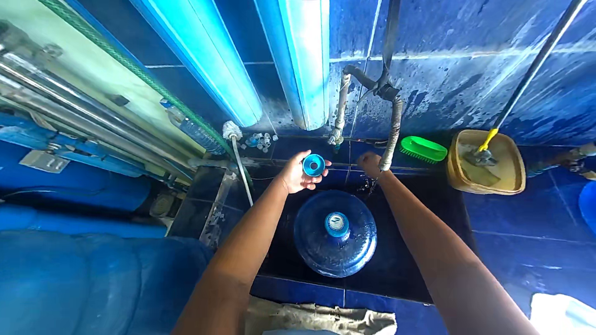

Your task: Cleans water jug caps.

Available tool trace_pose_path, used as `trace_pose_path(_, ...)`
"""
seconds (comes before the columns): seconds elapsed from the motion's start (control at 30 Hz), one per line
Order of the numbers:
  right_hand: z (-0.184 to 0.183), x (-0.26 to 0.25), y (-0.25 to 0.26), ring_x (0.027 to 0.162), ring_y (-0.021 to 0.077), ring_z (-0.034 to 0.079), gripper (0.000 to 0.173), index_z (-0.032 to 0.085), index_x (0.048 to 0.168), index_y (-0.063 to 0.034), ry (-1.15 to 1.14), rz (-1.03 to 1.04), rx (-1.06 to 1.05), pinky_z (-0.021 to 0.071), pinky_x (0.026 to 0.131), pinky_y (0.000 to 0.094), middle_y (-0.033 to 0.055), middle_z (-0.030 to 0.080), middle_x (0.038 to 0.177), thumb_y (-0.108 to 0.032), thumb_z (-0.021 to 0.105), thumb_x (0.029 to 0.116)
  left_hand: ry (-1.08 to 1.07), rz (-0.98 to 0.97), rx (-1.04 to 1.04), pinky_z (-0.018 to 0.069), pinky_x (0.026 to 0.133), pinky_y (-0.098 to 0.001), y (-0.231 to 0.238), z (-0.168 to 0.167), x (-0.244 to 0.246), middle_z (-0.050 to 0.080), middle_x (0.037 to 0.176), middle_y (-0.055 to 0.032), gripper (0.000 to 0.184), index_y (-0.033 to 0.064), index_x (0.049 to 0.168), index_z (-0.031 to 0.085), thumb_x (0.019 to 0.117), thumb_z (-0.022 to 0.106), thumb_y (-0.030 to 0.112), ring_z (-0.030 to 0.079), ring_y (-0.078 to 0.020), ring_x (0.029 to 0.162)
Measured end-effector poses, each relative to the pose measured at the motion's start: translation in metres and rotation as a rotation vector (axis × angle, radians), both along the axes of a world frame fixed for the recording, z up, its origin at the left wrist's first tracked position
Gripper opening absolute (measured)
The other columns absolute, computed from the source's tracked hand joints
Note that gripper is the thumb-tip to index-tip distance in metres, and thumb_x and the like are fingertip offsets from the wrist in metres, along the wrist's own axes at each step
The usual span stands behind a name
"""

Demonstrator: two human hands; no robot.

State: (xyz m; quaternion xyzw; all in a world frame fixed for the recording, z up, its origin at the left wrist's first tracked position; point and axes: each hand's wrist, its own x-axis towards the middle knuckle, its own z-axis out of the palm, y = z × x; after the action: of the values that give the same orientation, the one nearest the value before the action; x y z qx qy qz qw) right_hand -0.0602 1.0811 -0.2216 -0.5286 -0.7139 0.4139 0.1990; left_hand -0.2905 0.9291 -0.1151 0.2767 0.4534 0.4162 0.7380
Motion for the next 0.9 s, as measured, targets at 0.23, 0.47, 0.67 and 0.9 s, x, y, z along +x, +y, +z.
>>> trace_pose_path(0.23, 0.045, 0.013, -0.029, 0.077, 0.0195, 0.065, 0.029, 0.061, 0.128, -0.0008, 0.275, 0.051, -0.136, 0.0553, 0.070, 0.0379, 0.0153, 0.069, 0.103, -0.021, 0.055, 0.1071, 0.257, 0.014, 0.160, 0.0534, 0.064, -0.0237, 0.003, -0.002, 0.030, 0.071, 0.110, -0.0051, 0.061, 0.0133, 0.142, 0.056, 0.1117, 0.012, 0.043, 0.066, -0.0114, 0.080)
trace_pose_path(0.47, 0.062, 0.029, -0.111, 0.096, 0.0267, 0.070, 0.022, 0.074, 0.110, 0.0018, 0.281, 0.018, 0.138, 0.0559, 0.091, 0.0478, 0.0165, 0.073, 0.104, -0.015, 0.064, 0.0999, 0.610, -0.019, 0.133, 0.0512, 0.071, -0.0344, 0.015, 0.007, 0.116, 0.065, 0.106, -0.0123, 0.065, 0.0084, 0.140, 0.055, 0.1110, 0.017, 0.052, 0.060, -0.0180, 0.080)
trace_pose_path(0.67, 0.091, 0.019, -0.110, 0.056, 0.0090, 0.052, 0.028, 0.059, 0.100, -0.0083, 1.048, -0.627, -0.560, 0.0493, 0.056, 0.0280, -0.0019, 0.053, 0.067, -0.022, 0.037, 0.1115, 1.084, -0.115, 0.671, 0.0479, 0.108, -0.0547, 0.037, -0.016, 0.145, 0.052, 0.147, -0.0249, 0.052, 0.0013, 0.154, 0.036, 0.1100, 0.047, 0.027, 0.059, -0.0374, 0.128)
trace_pose_path(0.9, 0.063, 0.042, -0.103, 0.104, 0.0366, 0.072, 0.023, 0.076, 0.104, 0.0009, 0.061, 0.070, 0.420, 0.0553, 0.095, 0.0561, 0.0201, 0.075, 0.104, -0.017, 0.062, 0.1014, 0.917, -0.266, -0.082, 0.0462, 0.055, -0.0346, 0.049, 0.027, 0.127, 0.060, 0.081, -0.0141, 0.086, 0.0057, 0.132, 0.057, 0.1033, 0.009, 0.070, 0.052, -0.0210, 0.057)
